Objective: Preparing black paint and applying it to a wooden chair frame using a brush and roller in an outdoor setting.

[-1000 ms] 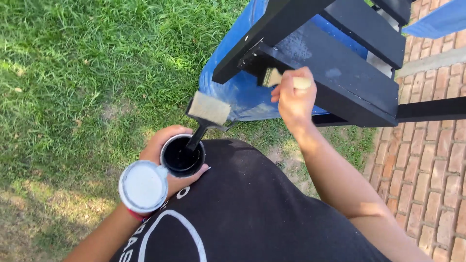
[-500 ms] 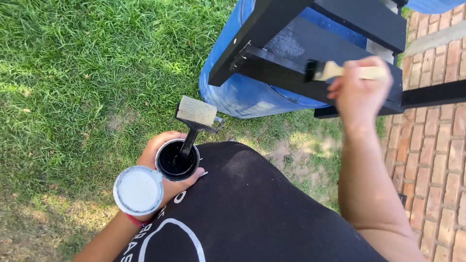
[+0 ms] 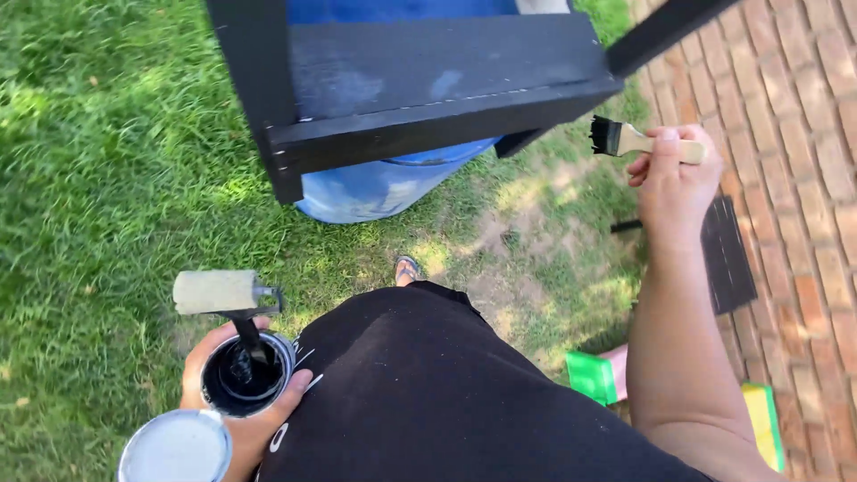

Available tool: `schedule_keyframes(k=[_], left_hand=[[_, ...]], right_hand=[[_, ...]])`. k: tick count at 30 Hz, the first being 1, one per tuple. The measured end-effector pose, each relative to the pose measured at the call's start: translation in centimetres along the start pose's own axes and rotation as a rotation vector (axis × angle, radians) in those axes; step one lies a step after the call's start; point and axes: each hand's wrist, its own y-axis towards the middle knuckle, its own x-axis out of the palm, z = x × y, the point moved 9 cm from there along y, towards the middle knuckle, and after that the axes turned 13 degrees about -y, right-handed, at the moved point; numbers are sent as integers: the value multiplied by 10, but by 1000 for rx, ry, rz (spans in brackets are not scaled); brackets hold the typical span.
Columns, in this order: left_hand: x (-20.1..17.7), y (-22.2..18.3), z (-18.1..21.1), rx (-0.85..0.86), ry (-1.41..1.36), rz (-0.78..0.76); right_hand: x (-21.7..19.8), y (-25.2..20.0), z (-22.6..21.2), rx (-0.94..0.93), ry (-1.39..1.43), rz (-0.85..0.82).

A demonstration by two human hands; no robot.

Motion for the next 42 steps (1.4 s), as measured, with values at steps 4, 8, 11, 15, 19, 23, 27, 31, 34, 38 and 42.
schedule_keyframes(k=[4, 8, 11, 15, 19, 23, 27, 31, 34, 38, 42], left_hand=[[23, 10, 2, -52, 4, -87], [45, 19, 5, -101, 25, -144], [58, 25, 3, -187, 129, -173], [75, 24, -4, -131, 131, -137], [98, 23, -1, -33, 135, -96], [123, 22, 9, -4, 160, -101], [139, 19, 16, -48, 303, -104], [144, 11, 11, -36, 257, -5], [154, 8, 19, -5, 208, 18], [163, 5, 19, 56, 210, 42], [173, -1, 20, 65, 214, 80]], right_hand=[[-9, -13, 9, -118, -181, 13], [-6, -16, 15, -225, -226, -74], [-4, -7, 29, -160, -282, -160], [8, 12, 45, -2, 3, -219], [43, 54, 18, 133, 405, -324], [119, 80, -8, 557, 728, -487], [165, 101, -7, 444, 378, -506], [166, 111, -25, 234, 198, -472], [163, 111, -33, 36, 118, -479], [160, 146, -17, 185, 363, -393], [63, 148, -60, -500, 555, -200]])
